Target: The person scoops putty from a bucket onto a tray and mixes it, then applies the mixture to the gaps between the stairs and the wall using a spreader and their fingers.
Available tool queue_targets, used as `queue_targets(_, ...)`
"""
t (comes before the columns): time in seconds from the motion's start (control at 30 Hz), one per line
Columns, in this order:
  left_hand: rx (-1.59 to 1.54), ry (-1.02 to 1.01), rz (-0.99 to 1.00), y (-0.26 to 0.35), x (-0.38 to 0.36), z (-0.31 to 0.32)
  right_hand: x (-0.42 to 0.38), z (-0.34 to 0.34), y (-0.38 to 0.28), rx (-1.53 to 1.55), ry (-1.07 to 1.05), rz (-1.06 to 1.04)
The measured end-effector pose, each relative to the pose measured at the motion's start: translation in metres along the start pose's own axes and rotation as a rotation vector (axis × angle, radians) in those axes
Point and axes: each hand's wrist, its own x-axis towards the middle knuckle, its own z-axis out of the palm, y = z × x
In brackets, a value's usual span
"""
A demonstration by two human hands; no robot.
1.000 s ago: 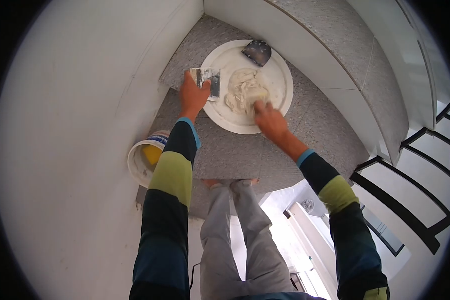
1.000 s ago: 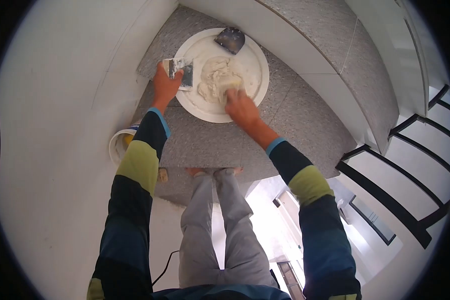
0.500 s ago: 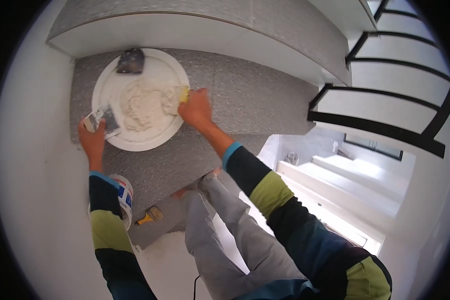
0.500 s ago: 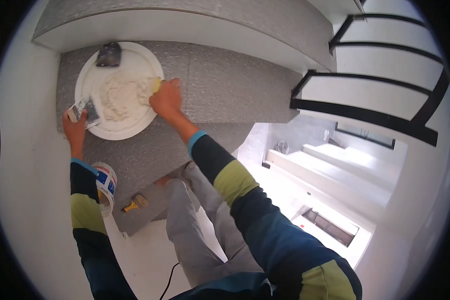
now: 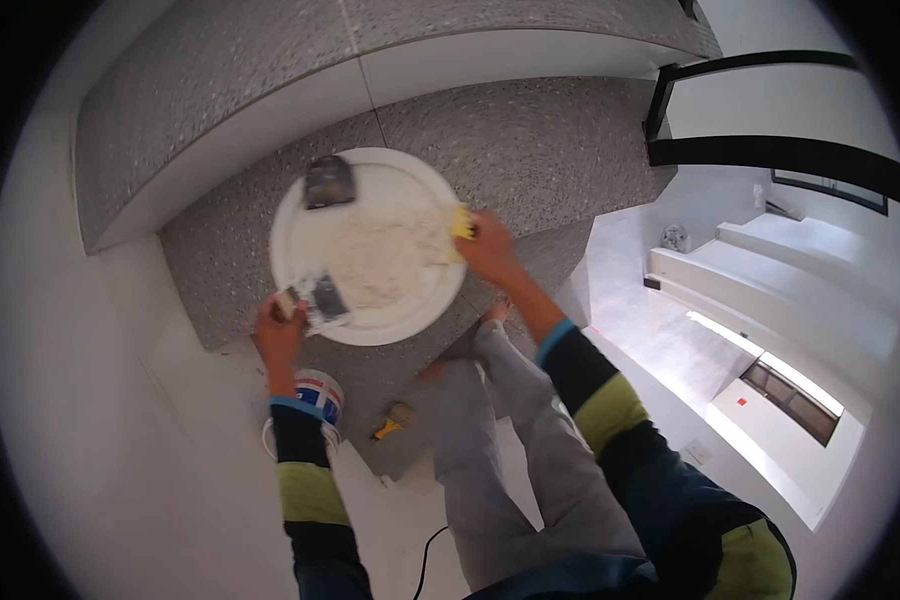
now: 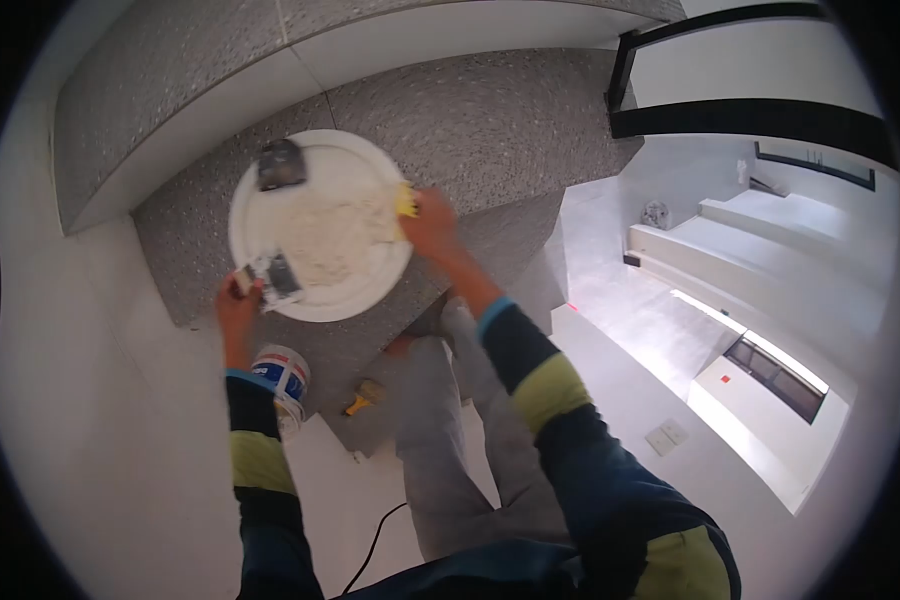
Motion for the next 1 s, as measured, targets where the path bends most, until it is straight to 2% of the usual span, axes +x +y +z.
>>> queue_targets(0.07,-0.179,-0.090,-0.012,0.050,-0.007,0.036,-0.003,-0.033,0.047,0.089,0.023,0.078)
queue_targets(0.13,-0.203,-0.128,0.154,0.088,-0.005,0.079,-0.012,-0.075,0.078,0.113,0.120,0.159)
queue_targets(0.2,-0.198,-0.288,0.101,0.140,0.000,0.118,-0.013,-0.109,0.130,0.333,0.172,0.152)
queue_targets(0.23,-0.291,-0.273,0.158,0.151,0.004,0.146,-0.014,-0.132,0.144,0.376,0.140,0.102)
queue_targets(0.27,-0.179,-0.292,0.097,0.178,0.007,0.162,-0.010,-0.147,0.167,0.364,0.167,0.130)
queue_targets(0.3,-0.093,-0.278,0.246,0.181,0.018,0.188,-0.010,-0.163,0.174,0.391,0.193,0.177)
queue_targets(0.37,0.047,-0.255,0.345,0.208,0.031,0.225,-0.007,-0.187,0.181,0.460,0.217,0.266)
queue_targets(0.5,0.088,-0.275,0.355,0.246,0.041,0.254,0.007,-0.206,0.202,0.484,0.242,0.356)
queue_targets(0.6,0.122,-0.353,0.323,0.258,0.050,0.258,0.021,-0.203,0.205,0.474,0.272,0.359)
queue_targets(0.67,-0.157,-0.373,0.187,0.247,0.047,0.254,0.024,-0.195,0.217,0.353,0.311,0.371)
queue_targets(0.7,-0.117,-0.326,0.240,0.238,0.039,0.243,0.022,-0.194,0.215,0.353,0.300,0.374)
queue_targets(0.73,-0.079,-0.276,0.298,0.228,0.025,0.230,0.021,-0.192,0.209,0.374,0.316,0.383)
queue_targets(0.8,-0.142,-0.287,0.197,0.196,-0.016,0.193,0.018,-0.191,0.197,0.346,0.349,0.372)
queue_targets(0.83,0.015,-0.389,0.164,0.185,-0.035,0.166,0.018,-0.194,0.194,0.356,0.339,0.362)
queue_targets(0.87,0.177,-0.489,0.123,0.173,-0.056,0.137,0.017,-0.195,0.193,0.389,0.273,0.449)
queue_targets(0.9,0.121,-0.489,0.042,0.139,-0.079,0.116,0.015,-0.194,0.192,0.423,0.206,0.536)
queue_targets(0.93,0.064,-0.487,-0.035,0.112,-0.101,0.099,0.013,-0.194,0.188,0.437,0.194,0.529)
queue_targets(1.0,-0.065,-0.472,-0.195,0.144,-0.149,0.060,0.008,-0.195,0.181,0.525,0.183,0.542)
